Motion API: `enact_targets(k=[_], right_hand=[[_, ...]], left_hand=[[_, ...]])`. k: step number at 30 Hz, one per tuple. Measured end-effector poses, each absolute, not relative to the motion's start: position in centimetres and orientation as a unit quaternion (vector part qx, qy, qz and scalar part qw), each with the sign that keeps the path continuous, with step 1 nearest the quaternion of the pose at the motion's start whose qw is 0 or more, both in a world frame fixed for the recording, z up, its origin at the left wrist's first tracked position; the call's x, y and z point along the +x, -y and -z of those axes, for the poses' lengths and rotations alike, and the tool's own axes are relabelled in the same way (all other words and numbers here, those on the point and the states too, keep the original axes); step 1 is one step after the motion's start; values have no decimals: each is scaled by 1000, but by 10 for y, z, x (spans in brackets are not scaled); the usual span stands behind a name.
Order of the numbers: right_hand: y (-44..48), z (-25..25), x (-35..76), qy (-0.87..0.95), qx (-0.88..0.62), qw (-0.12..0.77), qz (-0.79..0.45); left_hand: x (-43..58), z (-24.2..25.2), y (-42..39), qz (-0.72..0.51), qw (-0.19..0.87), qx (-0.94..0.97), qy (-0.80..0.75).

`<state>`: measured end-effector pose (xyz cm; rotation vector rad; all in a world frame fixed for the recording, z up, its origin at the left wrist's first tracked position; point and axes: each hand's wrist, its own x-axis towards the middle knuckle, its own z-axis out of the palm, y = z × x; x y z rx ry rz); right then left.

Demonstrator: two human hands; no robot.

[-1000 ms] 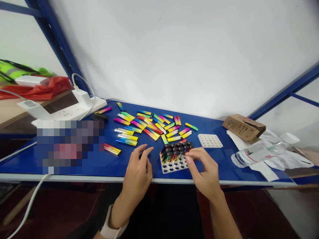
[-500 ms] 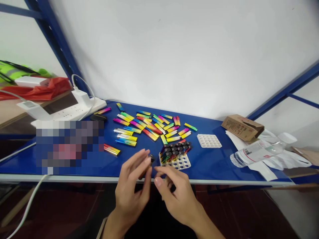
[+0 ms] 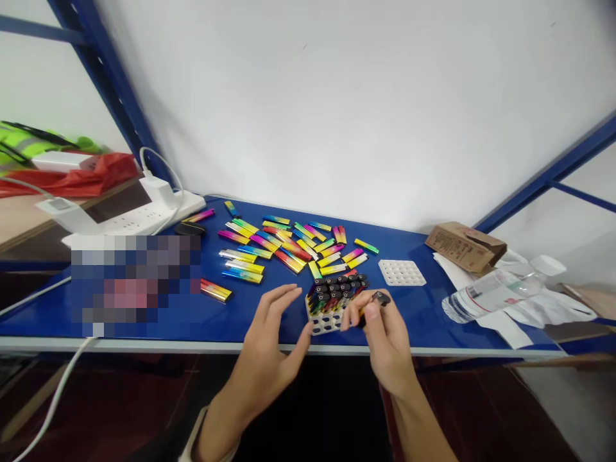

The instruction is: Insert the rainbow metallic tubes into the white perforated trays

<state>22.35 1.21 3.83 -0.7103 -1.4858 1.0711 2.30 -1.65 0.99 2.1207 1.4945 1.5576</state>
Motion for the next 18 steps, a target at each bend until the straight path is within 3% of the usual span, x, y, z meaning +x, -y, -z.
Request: enact_targets(k=[5,18], right_hand=[[-33,-28,235,538,-308,574,-536],[-43,-20,238,445,-347,553,-613]], left_hand=[[1,4,0,-410,119,740,-520],[2,1,-1,-368,113,779,-495]])
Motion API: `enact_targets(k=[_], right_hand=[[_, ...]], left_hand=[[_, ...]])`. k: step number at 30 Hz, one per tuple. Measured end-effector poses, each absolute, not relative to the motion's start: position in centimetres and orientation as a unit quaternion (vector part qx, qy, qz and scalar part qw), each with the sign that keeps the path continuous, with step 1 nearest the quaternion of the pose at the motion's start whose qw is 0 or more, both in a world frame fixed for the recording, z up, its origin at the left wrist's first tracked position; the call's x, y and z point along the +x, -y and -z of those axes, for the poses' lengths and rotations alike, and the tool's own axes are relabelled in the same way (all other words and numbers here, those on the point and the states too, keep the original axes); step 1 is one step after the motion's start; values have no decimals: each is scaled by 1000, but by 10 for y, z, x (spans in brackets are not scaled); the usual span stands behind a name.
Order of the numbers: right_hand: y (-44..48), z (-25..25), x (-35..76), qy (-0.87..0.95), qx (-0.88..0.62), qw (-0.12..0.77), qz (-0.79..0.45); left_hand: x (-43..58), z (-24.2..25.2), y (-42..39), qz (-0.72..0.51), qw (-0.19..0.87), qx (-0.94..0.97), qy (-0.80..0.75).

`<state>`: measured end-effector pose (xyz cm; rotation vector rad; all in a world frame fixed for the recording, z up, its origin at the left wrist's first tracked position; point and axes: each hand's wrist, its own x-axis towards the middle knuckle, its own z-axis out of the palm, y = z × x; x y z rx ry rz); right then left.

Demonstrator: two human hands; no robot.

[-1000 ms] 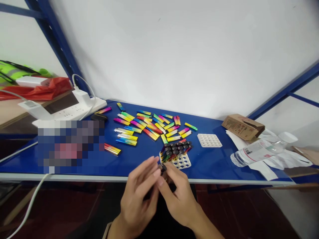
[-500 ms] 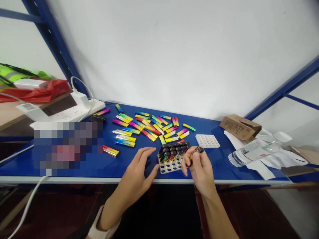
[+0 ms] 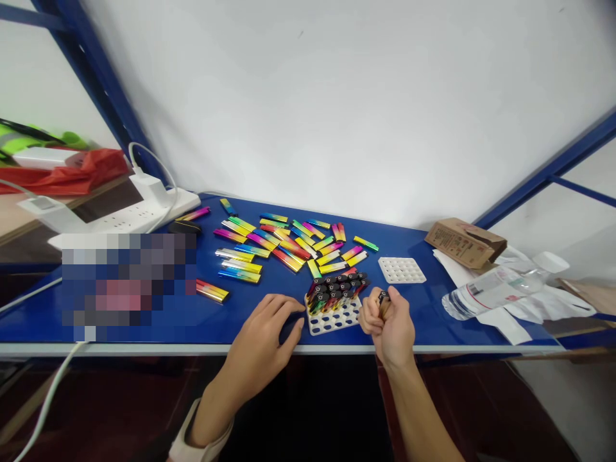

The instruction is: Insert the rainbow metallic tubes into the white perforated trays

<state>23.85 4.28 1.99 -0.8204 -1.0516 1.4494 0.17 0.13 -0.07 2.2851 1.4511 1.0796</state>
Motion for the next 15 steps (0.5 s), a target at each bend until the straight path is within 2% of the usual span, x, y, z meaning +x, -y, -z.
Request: enact_targets(k=[15], right_hand=[[-47,-19,245,474,-358,557,-581]], left_hand=[[2,1,-2,-365,112,781,-494]])
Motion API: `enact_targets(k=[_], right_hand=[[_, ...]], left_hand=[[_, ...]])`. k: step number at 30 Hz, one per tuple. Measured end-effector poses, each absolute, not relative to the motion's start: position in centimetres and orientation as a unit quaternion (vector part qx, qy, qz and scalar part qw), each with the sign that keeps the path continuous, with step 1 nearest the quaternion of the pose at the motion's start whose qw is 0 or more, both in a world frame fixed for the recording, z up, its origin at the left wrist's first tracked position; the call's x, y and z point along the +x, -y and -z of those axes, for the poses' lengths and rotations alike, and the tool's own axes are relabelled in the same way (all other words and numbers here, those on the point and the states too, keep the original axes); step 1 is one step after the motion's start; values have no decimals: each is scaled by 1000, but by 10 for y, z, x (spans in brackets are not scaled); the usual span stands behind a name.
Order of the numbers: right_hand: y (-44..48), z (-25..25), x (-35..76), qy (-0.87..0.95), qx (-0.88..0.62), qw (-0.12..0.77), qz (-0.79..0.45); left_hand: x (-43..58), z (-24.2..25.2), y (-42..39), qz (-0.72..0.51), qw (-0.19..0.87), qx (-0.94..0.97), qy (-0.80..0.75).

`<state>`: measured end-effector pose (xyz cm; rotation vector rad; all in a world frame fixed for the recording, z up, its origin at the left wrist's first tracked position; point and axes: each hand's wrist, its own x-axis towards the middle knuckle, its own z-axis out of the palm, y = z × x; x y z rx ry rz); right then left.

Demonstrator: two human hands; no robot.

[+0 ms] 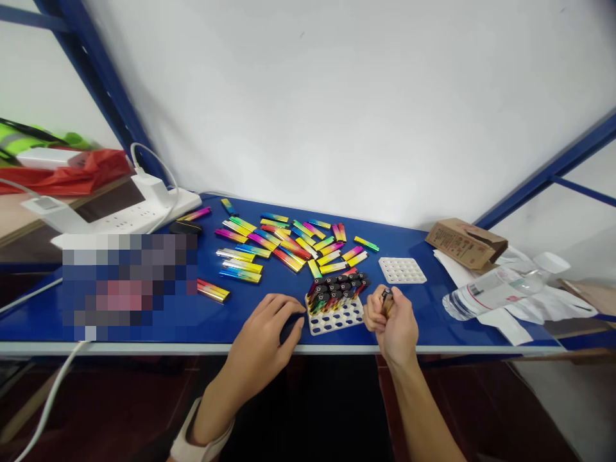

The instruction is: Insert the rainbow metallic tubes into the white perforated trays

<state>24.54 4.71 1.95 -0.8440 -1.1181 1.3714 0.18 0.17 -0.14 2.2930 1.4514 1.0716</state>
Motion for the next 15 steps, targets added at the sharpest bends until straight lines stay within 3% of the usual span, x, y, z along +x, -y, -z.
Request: enact_targets(k=[10,15], right_hand=[[-36,-30,260,650,-431,460,-425],[-36,-41,268,727,-444,441,-283]], left_hand=[[1,3,-2,-366,116,780,-495],[1,3,-2,-366,115,781,-493]])
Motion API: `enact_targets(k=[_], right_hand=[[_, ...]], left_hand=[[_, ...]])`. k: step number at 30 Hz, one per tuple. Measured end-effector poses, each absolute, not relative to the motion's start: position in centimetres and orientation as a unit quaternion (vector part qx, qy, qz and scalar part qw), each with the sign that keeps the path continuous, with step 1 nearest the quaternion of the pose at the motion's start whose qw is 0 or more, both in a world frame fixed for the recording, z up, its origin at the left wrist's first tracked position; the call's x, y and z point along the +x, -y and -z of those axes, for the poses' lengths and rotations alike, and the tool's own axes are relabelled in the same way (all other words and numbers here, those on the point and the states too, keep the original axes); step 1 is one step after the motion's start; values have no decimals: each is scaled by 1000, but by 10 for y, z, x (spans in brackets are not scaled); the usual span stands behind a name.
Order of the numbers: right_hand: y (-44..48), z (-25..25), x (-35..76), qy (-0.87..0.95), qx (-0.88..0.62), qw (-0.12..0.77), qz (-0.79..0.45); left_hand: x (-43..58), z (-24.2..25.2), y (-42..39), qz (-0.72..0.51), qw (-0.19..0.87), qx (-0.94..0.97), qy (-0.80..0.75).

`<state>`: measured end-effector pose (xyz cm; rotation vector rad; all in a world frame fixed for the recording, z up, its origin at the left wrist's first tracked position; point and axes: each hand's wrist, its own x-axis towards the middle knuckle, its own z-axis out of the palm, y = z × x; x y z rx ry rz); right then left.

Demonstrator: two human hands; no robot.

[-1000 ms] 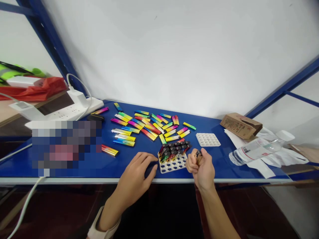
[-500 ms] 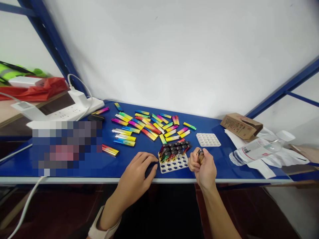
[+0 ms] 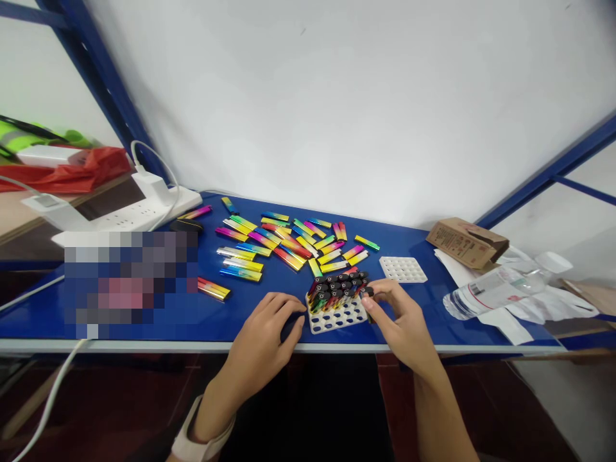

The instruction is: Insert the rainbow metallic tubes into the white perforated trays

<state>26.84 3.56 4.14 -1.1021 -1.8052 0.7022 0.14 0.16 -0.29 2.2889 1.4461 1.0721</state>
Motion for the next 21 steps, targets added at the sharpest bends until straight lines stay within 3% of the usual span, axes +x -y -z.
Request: enact_targets(k=[4,8,21], right_hand=[[-41,-42,271,754,-413,458,-227],[-46,-34,272,744,-397,472,-257],[-46,-30,271,783,-427,401,-209]], left_hand=[[1,4,-1,-365,116,781,-494],[1,4,-1,-364,117,781,-494],[2,6,-2,-369,108,778,-497]])
